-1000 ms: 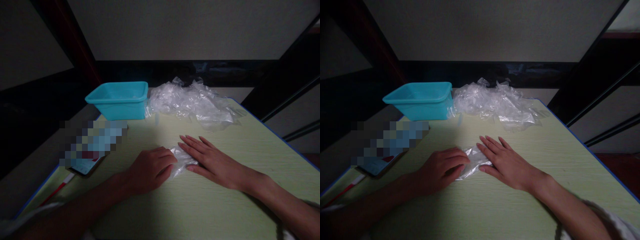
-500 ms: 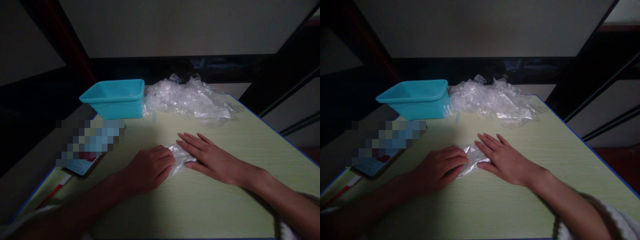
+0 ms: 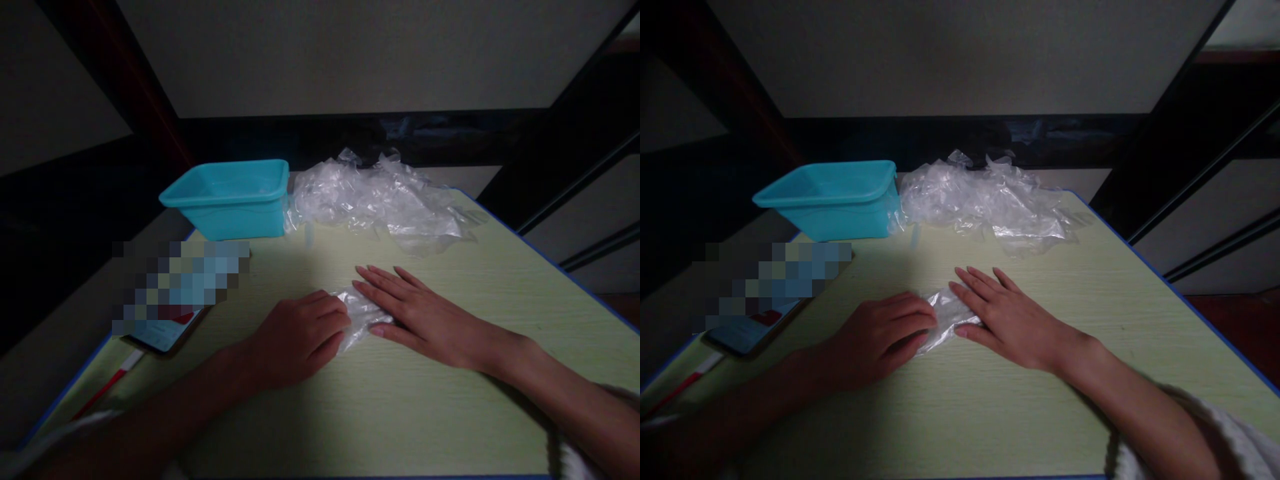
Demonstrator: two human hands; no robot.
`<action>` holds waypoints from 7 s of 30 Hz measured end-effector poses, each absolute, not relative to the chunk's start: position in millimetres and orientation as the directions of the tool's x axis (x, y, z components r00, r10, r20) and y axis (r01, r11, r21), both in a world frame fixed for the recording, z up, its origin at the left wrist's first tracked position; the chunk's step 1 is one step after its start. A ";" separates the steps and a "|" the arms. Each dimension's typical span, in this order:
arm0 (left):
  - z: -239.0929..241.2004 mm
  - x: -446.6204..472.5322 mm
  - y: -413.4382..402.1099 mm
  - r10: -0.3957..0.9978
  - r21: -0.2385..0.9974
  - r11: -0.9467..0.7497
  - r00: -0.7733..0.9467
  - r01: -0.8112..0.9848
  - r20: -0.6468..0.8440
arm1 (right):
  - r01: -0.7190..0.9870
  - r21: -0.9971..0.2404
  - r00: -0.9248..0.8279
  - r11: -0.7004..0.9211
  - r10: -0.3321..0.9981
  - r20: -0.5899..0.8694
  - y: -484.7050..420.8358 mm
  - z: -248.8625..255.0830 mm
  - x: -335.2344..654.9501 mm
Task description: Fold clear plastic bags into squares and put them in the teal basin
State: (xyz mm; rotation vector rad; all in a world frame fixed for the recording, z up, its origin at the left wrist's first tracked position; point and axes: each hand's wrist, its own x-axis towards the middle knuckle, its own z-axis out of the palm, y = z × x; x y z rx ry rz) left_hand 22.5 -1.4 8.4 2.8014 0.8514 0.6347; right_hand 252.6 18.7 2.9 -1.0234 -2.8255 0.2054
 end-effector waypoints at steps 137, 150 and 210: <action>6.6 22.9 -4.9 0.568 0.239 -0.793 0.822 0.560 -0.041 | 0.575 -0.218 -0.802 0.789 0.596 0.038 17.5 5.1 255.3; 4.8 20.3 -5.8 0.557 0.224 -0.806 0.830 0.547 -0.026 | 0.581 -0.245 -0.793 0.776 0.608 0.046 17.9 5.3 255.4; 5.4 22.8 -3.2 0.514 0.182 -0.858 0.799 0.481 0.311 | 0.323 0.050 -0.909 0.945 0.295 0.293 22.1 24.8 263.5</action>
